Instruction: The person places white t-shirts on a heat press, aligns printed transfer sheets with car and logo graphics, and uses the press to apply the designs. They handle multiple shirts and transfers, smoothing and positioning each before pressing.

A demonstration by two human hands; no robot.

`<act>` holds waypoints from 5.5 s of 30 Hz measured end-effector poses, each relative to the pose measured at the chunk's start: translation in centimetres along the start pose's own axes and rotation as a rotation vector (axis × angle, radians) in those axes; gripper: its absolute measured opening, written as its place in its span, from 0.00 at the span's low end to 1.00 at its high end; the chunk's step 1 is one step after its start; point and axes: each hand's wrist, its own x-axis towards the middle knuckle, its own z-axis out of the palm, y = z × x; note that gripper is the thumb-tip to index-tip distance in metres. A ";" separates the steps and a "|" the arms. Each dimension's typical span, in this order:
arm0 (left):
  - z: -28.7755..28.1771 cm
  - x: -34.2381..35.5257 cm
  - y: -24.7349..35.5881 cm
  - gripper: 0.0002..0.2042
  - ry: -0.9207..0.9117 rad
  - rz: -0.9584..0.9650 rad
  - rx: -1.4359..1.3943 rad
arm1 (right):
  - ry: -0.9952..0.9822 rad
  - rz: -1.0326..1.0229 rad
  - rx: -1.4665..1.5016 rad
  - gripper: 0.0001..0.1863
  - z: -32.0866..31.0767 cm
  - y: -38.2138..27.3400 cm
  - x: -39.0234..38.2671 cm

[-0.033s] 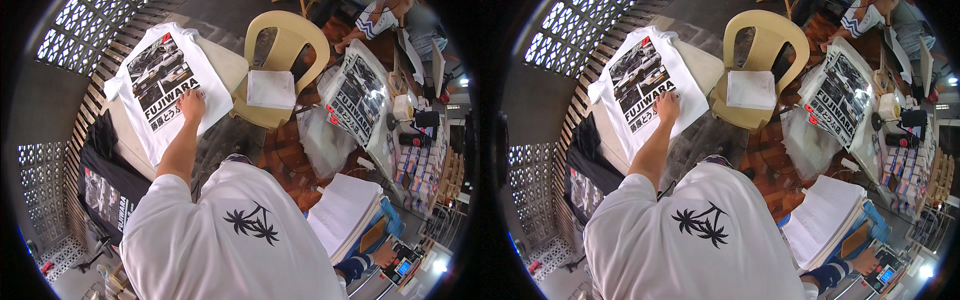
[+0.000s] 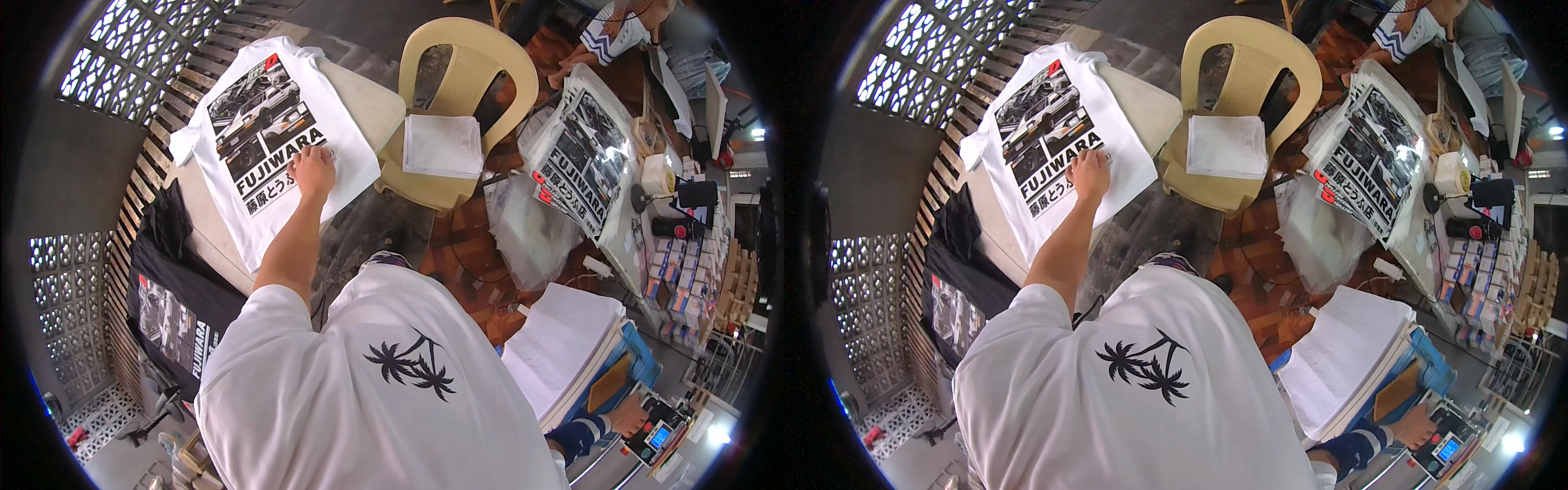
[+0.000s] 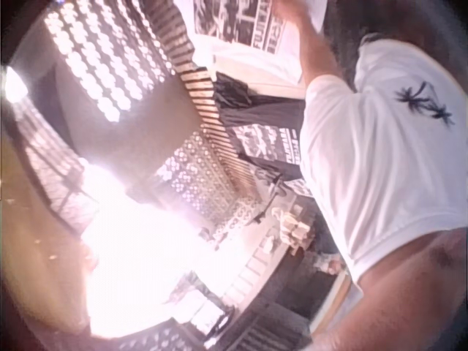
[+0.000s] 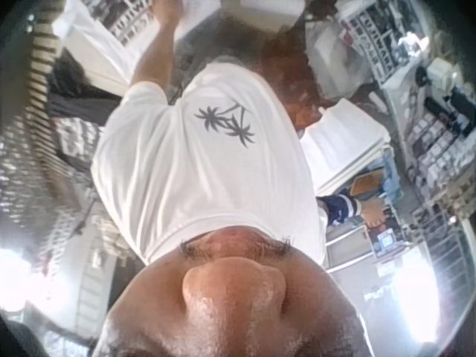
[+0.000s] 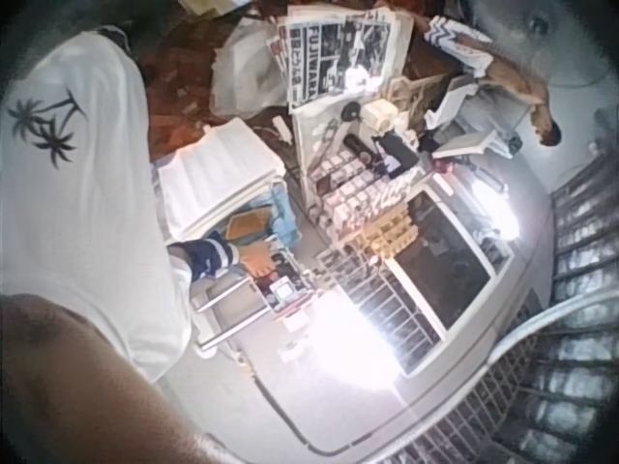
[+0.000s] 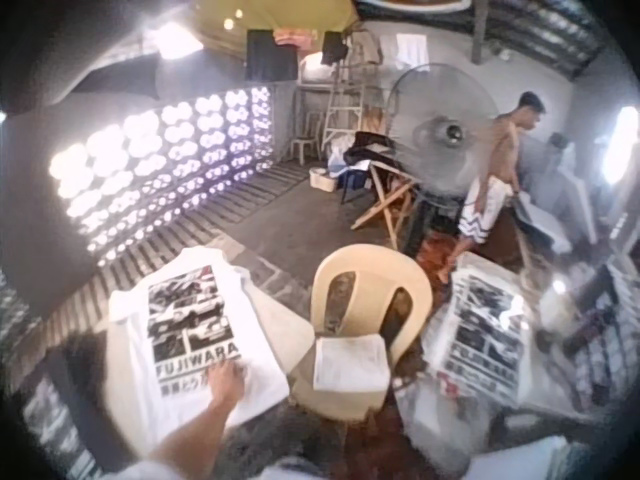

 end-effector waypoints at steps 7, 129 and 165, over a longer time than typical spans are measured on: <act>-0.7 0.4 -0.4 0.11 0.000 0.030 0.024 | 0.027 0.032 -0.004 0.37 -0.6 -0.9 -0.9; -6.8 2.2 -13.8 0.28 0.104 -0.252 -0.222 | -1.926 -1.766 0.953 0.11 -67.9 -57.9 -86.8; -7.6 1.4 -17.0 0.37 -0.071 -0.251 -0.007 | -0.754 -1.593 2.122 0.20 -75.7 -91.8 -47.9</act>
